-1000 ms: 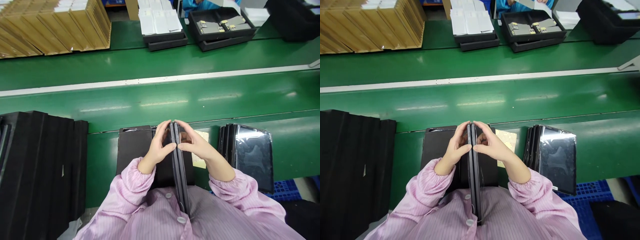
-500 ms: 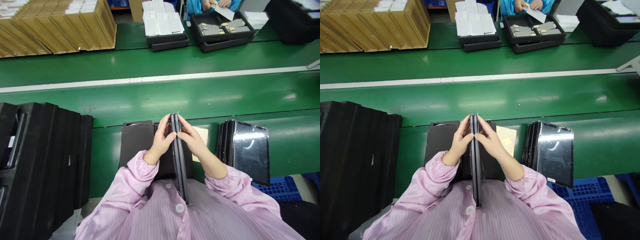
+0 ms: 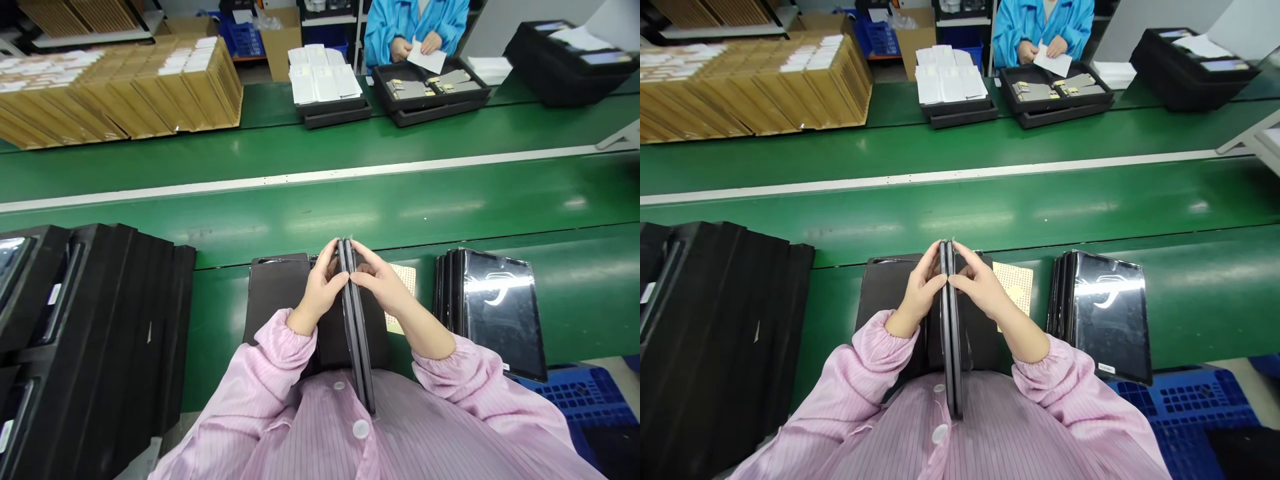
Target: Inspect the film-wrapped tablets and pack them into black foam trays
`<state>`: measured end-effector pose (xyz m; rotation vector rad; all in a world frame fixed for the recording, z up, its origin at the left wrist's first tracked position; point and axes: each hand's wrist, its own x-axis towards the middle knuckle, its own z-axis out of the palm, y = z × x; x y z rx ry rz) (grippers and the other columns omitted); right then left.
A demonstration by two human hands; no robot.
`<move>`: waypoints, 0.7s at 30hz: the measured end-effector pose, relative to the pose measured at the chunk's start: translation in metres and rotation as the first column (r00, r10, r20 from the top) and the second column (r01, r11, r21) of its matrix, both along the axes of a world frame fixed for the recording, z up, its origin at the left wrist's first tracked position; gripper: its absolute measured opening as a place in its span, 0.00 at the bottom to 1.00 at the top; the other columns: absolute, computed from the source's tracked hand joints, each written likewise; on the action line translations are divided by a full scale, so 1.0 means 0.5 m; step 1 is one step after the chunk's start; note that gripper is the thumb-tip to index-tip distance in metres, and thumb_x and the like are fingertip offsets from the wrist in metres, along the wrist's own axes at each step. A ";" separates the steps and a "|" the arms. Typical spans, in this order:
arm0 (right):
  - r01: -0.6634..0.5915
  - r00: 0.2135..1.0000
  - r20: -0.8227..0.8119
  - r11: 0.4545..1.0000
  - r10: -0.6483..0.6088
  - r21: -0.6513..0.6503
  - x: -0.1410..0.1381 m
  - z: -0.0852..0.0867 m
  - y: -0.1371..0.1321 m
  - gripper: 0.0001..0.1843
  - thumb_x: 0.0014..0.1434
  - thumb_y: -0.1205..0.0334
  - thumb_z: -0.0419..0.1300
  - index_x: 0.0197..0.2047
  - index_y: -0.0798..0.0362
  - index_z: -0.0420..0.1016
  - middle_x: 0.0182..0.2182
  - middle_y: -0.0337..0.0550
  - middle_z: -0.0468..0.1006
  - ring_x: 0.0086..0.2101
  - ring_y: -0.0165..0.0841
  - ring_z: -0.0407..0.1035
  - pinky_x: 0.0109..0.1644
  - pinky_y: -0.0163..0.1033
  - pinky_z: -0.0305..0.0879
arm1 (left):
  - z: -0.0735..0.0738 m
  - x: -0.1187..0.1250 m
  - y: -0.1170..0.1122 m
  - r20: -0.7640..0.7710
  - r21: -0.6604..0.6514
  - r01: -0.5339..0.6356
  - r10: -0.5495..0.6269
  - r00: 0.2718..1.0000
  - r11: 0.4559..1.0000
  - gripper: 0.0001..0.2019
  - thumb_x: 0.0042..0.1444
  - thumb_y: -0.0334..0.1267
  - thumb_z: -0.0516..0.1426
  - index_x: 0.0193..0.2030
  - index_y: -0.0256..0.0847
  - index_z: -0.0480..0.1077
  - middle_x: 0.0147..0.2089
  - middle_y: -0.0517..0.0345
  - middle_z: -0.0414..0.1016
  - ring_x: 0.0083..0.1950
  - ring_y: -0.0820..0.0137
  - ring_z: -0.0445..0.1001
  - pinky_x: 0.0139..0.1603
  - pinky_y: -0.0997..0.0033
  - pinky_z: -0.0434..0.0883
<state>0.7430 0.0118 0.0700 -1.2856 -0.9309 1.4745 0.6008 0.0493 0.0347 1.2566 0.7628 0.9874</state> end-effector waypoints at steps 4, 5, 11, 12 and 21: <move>0.044 0.999 -0.016 0.999 -0.044 0.016 -0.007 0.006 0.010 0.31 0.46 0.63 0.61 0.56 0.48 0.64 0.25 0.34 0.68 0.24 0.31 0.60 0.29 0.38 0.63 | 0.002 0.005 0.008 0.006 -0.005 -0.050 0.050 0.999 0.999 0.30 0.49 0.45 0.61 0.59 0.40 0.62 0.64 0.45 0.63 0.65 0.56 0.60 0.65 0.56 0.61; 0.065 0.998 -0.012 0.998 -0.065 0.018 -0.009 0.007 0.013 0.28 0.46 0.62 0.60 0.53 0.48 0.65 0.27 0.36 0.69 0.24 0.30 0.60 0.27 0.37 0.62 | 0.003 0.007 0.009 0.009 -0.012 -0.076 0.076 0.997 0.997 0.28 0.49 0.44 0.61 0.57 0.40 0.63 0.62 0.45 0.65 0.64 0.56 0.62 0.64 0.55 0.62; 0.071 0.997 0.010 0.997 -0.071 0.038 -0.010 0.002 0.022 0.24 0.47 0.61 0.59 0.50 0.48 0.66 0.29 0.36 0.69 0.23 0.28 0.59 0.26 0.36 0.63 | 0.009 0.013 0.012 -0.044 0.012 -0.118 0.118 0.992 0.993 0.22 0.49 0.39 0.59 0.53 0.42 0.66 0.57 0.49 0.69 0.62 0.59 0.65 0.63 0.56 0.63; 0.068 0.998 0.014 0.997 -0.069 0.047 -0.009 0.003 0.023 0.24 0.47 0.61 0.60 0.50 0.48 0.66 0.30 0.36 0.69 0.23 0.28 0.59 0.26 0.36 0.64 | 0.010 0.013 0.014 -0.044 0.015 -0.117 0.118 0.992 0.993 0.23 0.49 0.39 0.59 0.54 0.42 0.66 0.58 0.49 0.69 0.62 0.59 0.65 0.63 0.56 0.63; 0.138 0.957 0.179 0.904 -0.226 0.404 -0.023 -0.073 -0.036 0.25 0.57 0.52 0.57 0.58 0.44 0.63 0.48 0.47 0.71 0.36 0.37 0.68 0.42 0.47 0.69 | -0.037 0.012 -0.062 -0.094 0.099 -0.252 0.261 0.961 0.963 0.32 0.58 0.53 0.53 0.65 0.44 0.53 0.70 0.45 0.50 0.71 0.56 0.50 0.70 0.53 0.50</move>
